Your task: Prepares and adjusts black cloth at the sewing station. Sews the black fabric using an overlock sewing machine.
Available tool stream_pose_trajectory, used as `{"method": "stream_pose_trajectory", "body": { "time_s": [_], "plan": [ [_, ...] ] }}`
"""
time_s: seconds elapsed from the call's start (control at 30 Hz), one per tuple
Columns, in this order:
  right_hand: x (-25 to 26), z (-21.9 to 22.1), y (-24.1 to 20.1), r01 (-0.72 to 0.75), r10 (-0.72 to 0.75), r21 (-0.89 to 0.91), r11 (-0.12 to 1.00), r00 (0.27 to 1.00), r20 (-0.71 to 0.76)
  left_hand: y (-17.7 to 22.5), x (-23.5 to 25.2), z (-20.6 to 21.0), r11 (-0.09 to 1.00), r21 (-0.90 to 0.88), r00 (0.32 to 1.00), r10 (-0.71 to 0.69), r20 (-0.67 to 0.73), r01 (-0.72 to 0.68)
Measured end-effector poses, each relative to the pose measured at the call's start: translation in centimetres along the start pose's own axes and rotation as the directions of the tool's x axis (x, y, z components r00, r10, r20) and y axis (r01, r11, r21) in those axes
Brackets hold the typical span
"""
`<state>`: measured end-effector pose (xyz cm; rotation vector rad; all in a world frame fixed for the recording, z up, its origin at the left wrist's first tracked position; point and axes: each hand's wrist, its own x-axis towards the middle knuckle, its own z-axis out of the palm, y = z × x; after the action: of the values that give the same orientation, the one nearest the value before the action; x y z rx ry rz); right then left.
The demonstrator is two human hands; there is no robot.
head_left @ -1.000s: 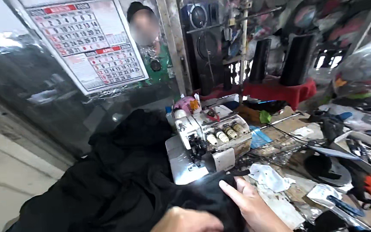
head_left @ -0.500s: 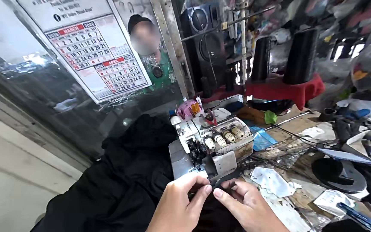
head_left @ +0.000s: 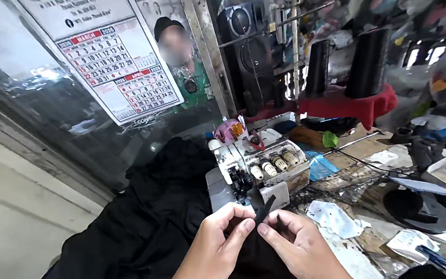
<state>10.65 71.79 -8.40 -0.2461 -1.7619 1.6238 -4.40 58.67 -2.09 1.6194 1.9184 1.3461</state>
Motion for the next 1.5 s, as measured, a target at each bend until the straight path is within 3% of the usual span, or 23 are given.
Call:
{"method": "stream_pose_trajectory", "body": {
  "time_s": [0.17,0.37,0.53,0.77,0.93,1.5],
  "plan": [
    [0.0,0.0,-0.4,0.043,-0.039,-0.076,0.996,0.998,0.056,-0.8,-0.2,-0.3,0.998,-0.042,0.999,0.046,0.009,-0.046],
    [-0.3,0.3,-0.7,-0.011,0.017,-0.078,0.997,0.997,0.07,-0.6,-1.3,0.1,0.99,-0.137,0.999,-0.016,-0.045,0.01],
    [-0.1,0.9,-0.8,-0.024,0.032,-0.111,0.993,0.997,0.072,-1.8,-1.5,-0.1,0.99,-0.14,0.997,0.012,-0.07,-0.022],
    [0.3,1.7,-1.4,-0.046,0.042,-0.137,0.989,0.999,-0.032,-1.8,-1.5,-0.2,0.989,-0.145,0.995,-0.007,-0.098,-0.007],
    [0.3,1.5,-1.8,-0.047,0.054,-0.179,0.983,0.998,0.035,-1.7,-1.4,0.1,0.991,-0.135,0.994,0.01,-0.108,-0.025],
    [-0.2,0.7,-1.4,-0.037,0.045,-0.093,0.995,0.995,0.087,-2.0,-1.6,0.2,0.988,-0.155,0.999,-0.005,-0.038,-0.001]
  ]
}}
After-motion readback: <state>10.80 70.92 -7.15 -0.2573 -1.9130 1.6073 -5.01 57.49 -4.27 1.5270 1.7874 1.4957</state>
